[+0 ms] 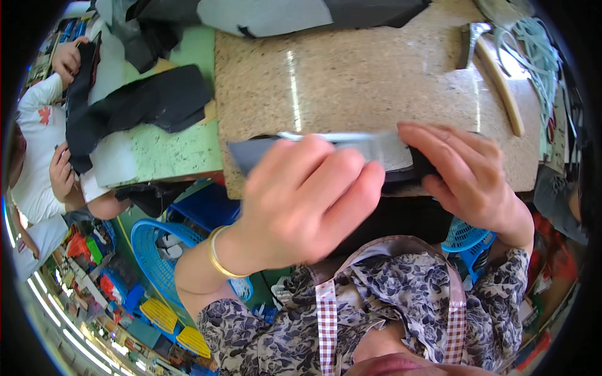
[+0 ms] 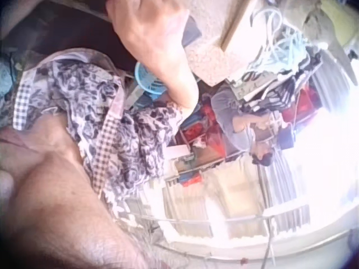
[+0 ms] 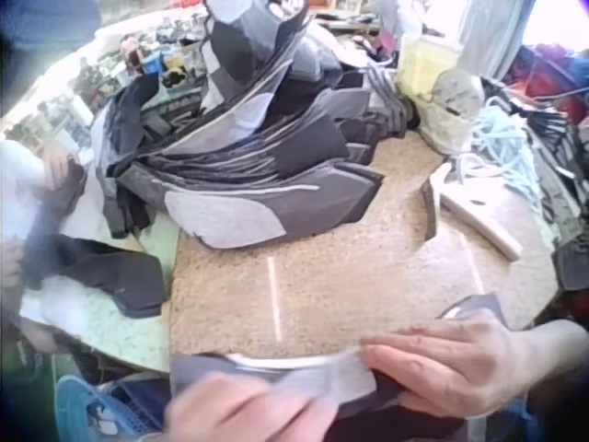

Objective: The person attaches white tape strips to black shoe components, folds the edges over the tape by hand, and flattens the seams using a hammer.

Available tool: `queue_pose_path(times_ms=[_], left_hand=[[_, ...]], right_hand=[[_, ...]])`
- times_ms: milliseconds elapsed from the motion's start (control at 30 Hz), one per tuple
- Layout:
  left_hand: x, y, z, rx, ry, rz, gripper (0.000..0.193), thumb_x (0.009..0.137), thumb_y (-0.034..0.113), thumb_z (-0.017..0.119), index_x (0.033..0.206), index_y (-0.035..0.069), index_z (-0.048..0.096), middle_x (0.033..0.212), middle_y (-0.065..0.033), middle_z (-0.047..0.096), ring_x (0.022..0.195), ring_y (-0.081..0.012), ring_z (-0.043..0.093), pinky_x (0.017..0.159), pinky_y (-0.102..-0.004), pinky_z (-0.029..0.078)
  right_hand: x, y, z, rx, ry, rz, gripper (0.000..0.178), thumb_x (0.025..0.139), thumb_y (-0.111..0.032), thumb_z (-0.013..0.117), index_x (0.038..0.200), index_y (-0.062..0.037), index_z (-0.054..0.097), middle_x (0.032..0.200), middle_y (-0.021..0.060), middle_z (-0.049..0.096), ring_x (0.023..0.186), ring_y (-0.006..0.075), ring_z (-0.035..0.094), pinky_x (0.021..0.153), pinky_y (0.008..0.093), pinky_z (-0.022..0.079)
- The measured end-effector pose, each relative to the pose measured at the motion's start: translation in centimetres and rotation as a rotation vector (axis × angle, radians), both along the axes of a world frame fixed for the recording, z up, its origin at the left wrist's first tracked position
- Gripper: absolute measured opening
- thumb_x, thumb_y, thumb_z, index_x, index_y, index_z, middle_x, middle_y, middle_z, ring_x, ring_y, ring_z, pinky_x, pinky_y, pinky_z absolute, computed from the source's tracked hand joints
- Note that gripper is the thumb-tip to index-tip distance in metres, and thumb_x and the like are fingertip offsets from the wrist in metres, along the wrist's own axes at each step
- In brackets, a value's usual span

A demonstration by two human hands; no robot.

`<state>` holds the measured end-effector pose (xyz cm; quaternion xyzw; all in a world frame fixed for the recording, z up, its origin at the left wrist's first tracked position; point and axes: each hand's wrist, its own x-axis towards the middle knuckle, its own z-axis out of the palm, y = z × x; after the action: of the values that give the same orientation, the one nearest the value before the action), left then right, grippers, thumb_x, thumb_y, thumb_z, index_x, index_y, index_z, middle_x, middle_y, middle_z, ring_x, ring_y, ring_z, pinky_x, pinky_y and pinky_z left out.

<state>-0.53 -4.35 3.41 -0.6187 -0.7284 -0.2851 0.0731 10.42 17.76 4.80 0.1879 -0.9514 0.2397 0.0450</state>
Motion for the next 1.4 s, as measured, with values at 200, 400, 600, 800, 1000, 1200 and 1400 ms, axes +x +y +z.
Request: queue_pose_path(times_ms=[200,400,600,800,1000,1200,1400], left_hand=[[0.2,-0.2,1.1,-0.156,-0.334,-0.123,0.029,0.069,0.007,0.077,0.098,0.005,0.071,0.101,-0.0082,0.064,0.091,-0.0277,0.058,0.075,-0.0367,0.05],[-3.6,7.0,-2.9,-0.287,-0.201,0.042,0.048,0.077,0.024,0.079,0.114,0.0,0.06,0.102,-0.0129,0.061,0.099,-0.0291,0.057,0.087,-0.0367,0.046],[-1.7,6.1,-0.5,-0.303,-0.246,-0.167,0.021,0.071,0.002,0.069,0.09,-0.001,0.059,0.094,-0.0142,0.063,0.083,-0.0305,0.061,0.071,-0.0389,0.05],[3.5,1.8,-2.5,-0.303,-0.049,-0.06,0.018,0.081,0.011,0.061,0.095,-0.001,0.061,0.115,-0.0197,0.064,0.103,-0.0294,0.064,0.085,-0.0326,0.055],[5.5,3.5,-2.6,-0.369,0.21,0.069,0.037,0.084,0.026,0.065,0.118,0.01,0.068,0.122,-0.0078,0.065,0.093,-0.0235,0.063,0.074,-0.0252,0.055],[6.3,4.7,-3.4,-0.303,0.194,0.016,0.017,0.086,0.01,0.059,0.099,0.003,0.067,0.129,-0.009,0.062,0.103,-0.0235,0.06,0.085,-0.0314,0.051],[5.5,6.7,-3.1,-0.3,-0.051,-0.084,0.017,0.084,0.001,0.057,0.072,0.004,0.046,0.129,-0.0163,0.061,0.109,-0.0235,0.059,0.084,-0.0325,0.047]], right_hand=[[3.3,-0.2,-3.9,0.086,0.231,-0.056,0.04,0.078,-0.012,0.068,0.114,0.0041,0.061,0.116,0.023,0.063,0.107,0.0351,0.064,0.084,0.0393,0.057],[4.7,-0.7,-6.5,-0.096,0.184,-0.063,0.053,0.072,-0.009,0.074,0.119,0.0086,0.056,0.122,0.0229,0.059,0.113,0.0369,0.06,0.09,0.0418,0.054],[4.4,-1.2,-7.2,-0.103,0.272,-0.111,0.036,0.076,-0.011,0.069,0.107,0.0081,0.061,0.114,0.0211,0.062,0.108,0.0346,0.063,0.087,0.0405,0.056],[5.3,-0.6,-6.7,-0.184,0.324,0.001,0.028,0.08,-0.014,0.071,0.098,0.0063,0.066,0.101,0.0183,0.068,0.099,0.0321,0.067,0.086,0.041,0.058],[8.0,2.3,-5.6,0.113,0.096,-0.224,0.031,0.063,-0.009,0.071,0.091,0.0024,0.067,0.089,0.014,0.066,0.087,0.0323,0.066,0.08,0.0429,0.054],[8.2,6.0,-6.9,-0.018,0.097,-0.067,0.034,0.056,-0.009,0.07,0.088,0.0011,0.069,0.1,0.0163,0.064,0.097,0.0349,0.063,0.085,0.048,0.051],[7.4,6.7,-6.6,-0.036,0.069,-0.062,0.038,0.063,-0.01,0.073,0.1,-0.0012,0.069,0.112,0.019,0.062,0.109,0.0402,0.059,0.1,0.0576,0.043]])
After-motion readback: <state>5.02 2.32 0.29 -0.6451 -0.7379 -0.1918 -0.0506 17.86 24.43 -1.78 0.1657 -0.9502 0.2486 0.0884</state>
